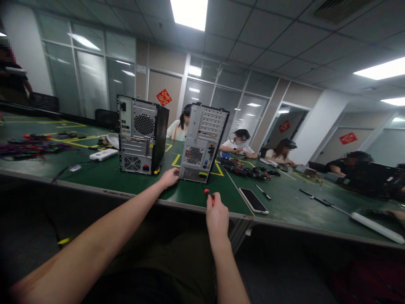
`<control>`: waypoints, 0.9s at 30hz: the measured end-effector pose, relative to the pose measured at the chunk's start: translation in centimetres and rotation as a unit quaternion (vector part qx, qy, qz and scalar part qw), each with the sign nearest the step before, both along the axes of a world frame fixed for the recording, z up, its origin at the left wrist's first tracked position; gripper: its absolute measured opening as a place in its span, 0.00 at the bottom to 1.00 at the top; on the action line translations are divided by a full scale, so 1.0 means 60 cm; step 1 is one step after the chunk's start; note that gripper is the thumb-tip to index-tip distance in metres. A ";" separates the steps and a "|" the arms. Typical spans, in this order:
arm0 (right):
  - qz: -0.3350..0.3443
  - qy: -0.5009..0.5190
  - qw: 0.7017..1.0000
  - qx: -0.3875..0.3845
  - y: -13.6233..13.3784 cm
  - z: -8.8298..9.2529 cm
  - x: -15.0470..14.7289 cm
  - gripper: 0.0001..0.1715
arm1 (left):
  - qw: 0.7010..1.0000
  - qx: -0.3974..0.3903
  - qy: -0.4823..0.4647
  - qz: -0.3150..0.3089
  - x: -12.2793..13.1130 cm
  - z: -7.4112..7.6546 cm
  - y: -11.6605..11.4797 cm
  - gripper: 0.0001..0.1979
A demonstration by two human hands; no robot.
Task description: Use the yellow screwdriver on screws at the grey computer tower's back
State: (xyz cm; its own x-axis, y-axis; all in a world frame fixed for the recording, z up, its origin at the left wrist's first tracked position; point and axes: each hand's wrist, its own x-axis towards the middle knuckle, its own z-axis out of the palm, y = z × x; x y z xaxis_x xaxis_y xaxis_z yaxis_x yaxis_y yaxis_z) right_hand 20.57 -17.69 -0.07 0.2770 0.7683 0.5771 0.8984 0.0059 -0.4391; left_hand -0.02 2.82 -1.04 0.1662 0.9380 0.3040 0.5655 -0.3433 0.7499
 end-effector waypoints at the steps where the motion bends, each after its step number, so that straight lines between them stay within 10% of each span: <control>1: 0.006 0.003 1.000 0.004 0.000 -0.001 0.001 0.15 | 1.000 -0.002 -0.001 0.000 0.000 0.000 0.000 0.17; 27: 0.025 -0.038 0.999 0.021 0.000 -0.004 0.007 0.08 | 1.000 0.011 -0.002 0.005 0.000 -0.004 0.002 0.17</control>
State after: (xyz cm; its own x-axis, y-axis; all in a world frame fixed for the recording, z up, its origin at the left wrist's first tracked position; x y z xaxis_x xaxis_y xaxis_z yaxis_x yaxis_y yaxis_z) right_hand 20.98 -17.71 -0.29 0.1932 0.7550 0.6266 0.9275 0.0678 -0.3677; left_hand -0.03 2.93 -1.31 0.1547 0.9328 0.3254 0.5659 -0.3536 0.7448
